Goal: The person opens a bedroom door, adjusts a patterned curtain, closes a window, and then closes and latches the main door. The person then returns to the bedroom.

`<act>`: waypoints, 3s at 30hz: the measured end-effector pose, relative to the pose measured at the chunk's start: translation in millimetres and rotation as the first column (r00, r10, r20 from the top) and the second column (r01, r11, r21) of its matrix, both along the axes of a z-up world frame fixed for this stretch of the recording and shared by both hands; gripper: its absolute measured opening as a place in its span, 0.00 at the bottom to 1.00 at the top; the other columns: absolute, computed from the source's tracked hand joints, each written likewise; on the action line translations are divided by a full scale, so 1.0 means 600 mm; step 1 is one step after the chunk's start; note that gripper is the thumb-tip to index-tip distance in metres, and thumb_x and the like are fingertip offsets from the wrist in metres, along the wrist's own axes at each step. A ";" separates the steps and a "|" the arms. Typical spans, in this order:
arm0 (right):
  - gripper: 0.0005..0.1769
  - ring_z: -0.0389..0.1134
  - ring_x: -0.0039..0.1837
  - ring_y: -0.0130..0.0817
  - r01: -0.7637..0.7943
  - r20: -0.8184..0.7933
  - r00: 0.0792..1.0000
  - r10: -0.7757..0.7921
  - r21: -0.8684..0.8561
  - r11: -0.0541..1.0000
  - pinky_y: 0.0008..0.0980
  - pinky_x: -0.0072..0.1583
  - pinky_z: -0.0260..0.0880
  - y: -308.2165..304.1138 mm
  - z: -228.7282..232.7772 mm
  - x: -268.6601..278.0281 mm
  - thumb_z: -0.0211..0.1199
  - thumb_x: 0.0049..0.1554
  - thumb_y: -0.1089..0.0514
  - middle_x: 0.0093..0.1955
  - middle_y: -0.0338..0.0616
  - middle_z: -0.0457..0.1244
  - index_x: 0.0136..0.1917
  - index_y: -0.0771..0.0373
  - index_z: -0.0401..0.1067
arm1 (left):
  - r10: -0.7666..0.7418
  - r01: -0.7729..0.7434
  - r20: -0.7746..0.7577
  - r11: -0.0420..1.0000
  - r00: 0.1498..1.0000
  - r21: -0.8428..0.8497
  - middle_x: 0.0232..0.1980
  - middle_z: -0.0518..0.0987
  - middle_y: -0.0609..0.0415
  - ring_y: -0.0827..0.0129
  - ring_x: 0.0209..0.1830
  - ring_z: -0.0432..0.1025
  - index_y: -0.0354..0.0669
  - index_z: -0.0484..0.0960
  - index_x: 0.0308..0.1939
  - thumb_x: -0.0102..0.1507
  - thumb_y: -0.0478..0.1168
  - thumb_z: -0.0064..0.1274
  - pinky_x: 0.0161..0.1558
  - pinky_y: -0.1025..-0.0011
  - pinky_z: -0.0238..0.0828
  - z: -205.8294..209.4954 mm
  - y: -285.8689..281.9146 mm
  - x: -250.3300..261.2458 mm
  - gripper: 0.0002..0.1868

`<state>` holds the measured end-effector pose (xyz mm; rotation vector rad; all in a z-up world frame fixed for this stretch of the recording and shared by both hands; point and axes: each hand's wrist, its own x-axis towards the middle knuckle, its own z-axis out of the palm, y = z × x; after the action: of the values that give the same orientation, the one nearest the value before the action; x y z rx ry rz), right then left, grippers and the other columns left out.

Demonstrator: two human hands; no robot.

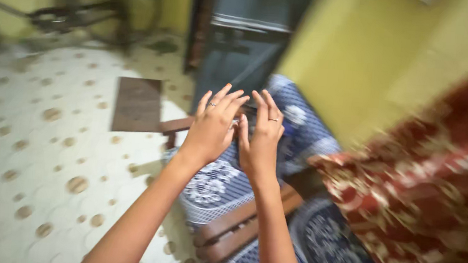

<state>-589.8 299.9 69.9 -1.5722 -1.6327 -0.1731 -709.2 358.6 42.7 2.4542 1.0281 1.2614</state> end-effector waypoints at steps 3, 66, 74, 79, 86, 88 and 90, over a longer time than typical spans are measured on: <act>0.26 0.54 0.77 0.55 -0.155 -0.023 0.988 0.155 -0.008 0.988 0.52 0.74 0.53 0.047 -0.006 -0.128 0.61 0.62 0.61 0.77 0.55 0.55 0.73 0.61 0.65 | 0.164 -0.163 0.054 0.986 0.985 -0.022 0.73 0.69 0.48 0.52 0.78 0.56 0.40 0.73 0.68 0.63 0.37 0.53 0.75 0.45 0.45 -0.014 0.012 -0.130 0.27; 0.18 0.65 0.70 0.50 -0.952 -0.354 -0.294 0.888 0.024 -0.306 0.43 0.67 0.67 0.536 -0.156 -2.167 0.53 0.64 0.62 0.68 0.52 0.65 0.67 0.63 0.70 | 0.950 -0.967 0.181 -0.247 -0.255 -0.061 0.70 0.72 0.41 0.45 0.71 0.64 0.40 0.68 0.71 0.61 0.36 0.58 0.69 0.51 0.59 -0.135 0.197 -2.026 0.33; 0.17 0.63 0.73 0.52 -0.948 -0.225 -0.319 0.921 0.097 -0.305 0.45 0.71 0.63 0.630 -0.144 -2.495 0.55 0.64 0.63 0.68 0.52 0.65 0.66 0.63 0.71 | 0.899 -0.954 0.357 -0.170 -0.253 -0.247 0.74 0.67 0.44 0.50 0.76 0.60 0.45 0.66 0.73 0.64 0.35 0.54 0.72 0.55 0.56 -0.106 0.313 -2.309 0.32; 0.24 0.58 0.78 0.51 -0.931 -0.101 -0.364 0.926 0.056 -0.360 0.50 0.75 0.53 0.668 -0.186 -2.663 0.55 0.66 0.61 0.75 0.51 0.60 0.75 0.63 0.62 | 0.920 -0.927 0.171 -0.320 -0.353 -0.196 0.80 0.61 0.45 0.51 0.83 0.49 0.45 0.63 0.75 0.67 0.33 0.48 0.78 0.48 0.40 -0.136 0.341 -2.478 0.31; 0.29 0.52 0.83 0.43 -0.941 -0.017 -0.334 0.943 0.067 -0.332 0.52 0.80 0.44 0.678 -0.211 -2.956 0.54 0.67 0.56 0.81 0.49 0.53 0.79 0.61 0.57 | 0.889 -0.894 0.094 -0.445 -0.447 -0.043 0.84 0.53 0.47 0.51 0.86 0.42 0.43 0.58 0.79 0.68 0.31 0.43 0.79 0.42 0.32 -0.156 0.332 -2.791 0.33; 0.29 0.51 0.83 0.45 -0.949 -0.018 -0.315 0.949 0.019 -0.315 0.53 0.80 0.42 0.667 -0.201 -3.050 0.52 0.67 0.55 0.82 0.49 0.53 0.80 0.61 0.55 | 0.897 -0.902 0.101 -0.431 -0.431 -0.023 0.84 0.52 0.45 0.49 0.86 0.41 0.40 0.54 0.80 0.69 0.33 0.44 0.78 0.41 0.31 -0.143 0.317 -2.897 0.34; 0.30 0.49 0.84 0.47 -0.945 -0.018 -0.327 0.945 0.000 -0.327 0.53 0.80 0.41 0.673 -0.182 -3.148 0.51 0.67 0.55 0.83 0.50 0.51 0.80 0.62 0.53 | 0.888 -0.894 0.110 -0.447 -0.447 -0.023 0.83 0.50 0.43 0.47 0.84 0.39 0.37 0.51 0.79 0.68 0.36 0.45 0.77 0.40 0.30 -0.125 0.314 -2.999 0.36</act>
<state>-2478.6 703.7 -39.2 0.4336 -2.3567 0.8243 -2508.7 547.1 -32.2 0.5142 3.5007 1.4297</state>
